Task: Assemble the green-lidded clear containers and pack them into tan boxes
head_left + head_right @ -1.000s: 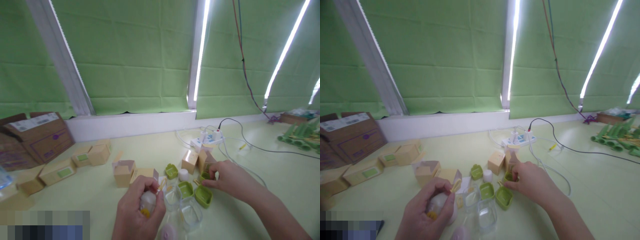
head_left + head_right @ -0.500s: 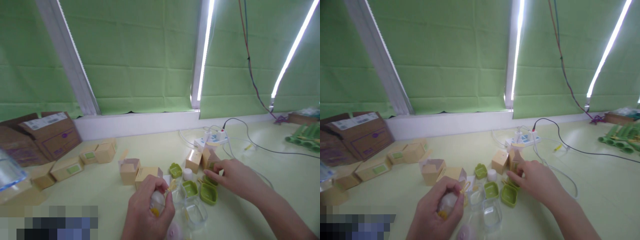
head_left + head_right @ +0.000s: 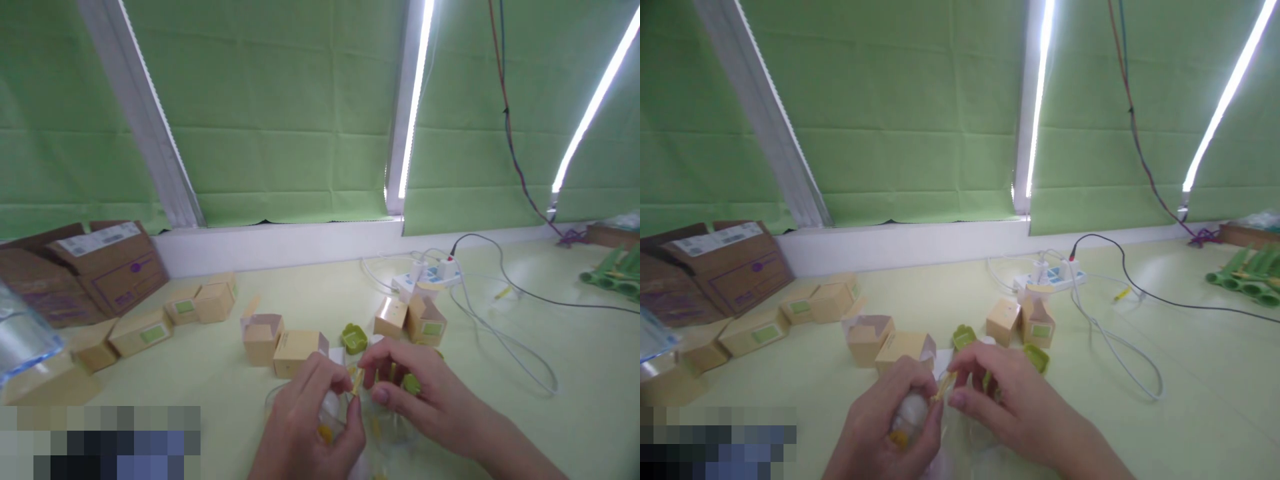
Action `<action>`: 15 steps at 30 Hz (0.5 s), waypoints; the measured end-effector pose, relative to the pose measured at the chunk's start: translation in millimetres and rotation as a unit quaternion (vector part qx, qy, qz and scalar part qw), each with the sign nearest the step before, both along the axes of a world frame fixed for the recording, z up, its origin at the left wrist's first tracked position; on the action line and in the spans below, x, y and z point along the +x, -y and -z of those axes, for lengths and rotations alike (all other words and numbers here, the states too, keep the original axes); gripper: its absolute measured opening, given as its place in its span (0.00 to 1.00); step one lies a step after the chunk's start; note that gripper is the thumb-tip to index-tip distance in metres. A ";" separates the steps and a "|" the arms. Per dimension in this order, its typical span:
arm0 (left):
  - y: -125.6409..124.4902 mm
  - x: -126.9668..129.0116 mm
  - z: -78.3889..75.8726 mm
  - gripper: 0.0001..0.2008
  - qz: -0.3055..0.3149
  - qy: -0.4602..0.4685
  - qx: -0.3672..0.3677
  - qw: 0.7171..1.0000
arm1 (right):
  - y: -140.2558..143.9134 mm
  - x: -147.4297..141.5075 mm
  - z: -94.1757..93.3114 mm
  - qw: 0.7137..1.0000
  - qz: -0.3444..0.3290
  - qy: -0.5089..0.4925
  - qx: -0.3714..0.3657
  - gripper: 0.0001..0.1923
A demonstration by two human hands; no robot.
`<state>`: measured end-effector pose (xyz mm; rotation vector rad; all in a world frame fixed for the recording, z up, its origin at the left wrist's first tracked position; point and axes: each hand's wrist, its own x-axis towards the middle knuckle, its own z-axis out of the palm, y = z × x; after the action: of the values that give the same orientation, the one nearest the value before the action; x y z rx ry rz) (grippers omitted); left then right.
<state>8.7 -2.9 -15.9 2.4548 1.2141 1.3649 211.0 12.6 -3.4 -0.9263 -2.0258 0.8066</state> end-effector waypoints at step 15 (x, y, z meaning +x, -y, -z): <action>-0.2 -1.0 -1.8 0.09 0.021 0.004 -0.046 0.999 | 0.0 -12.7 5.6 0.974 -0.019 -0.177 -0.143 0.16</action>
<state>7.7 -2.7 -14.0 2.3965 1.1886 1.2756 198.3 12.6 -9.0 -0.8295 -1.6473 1.2156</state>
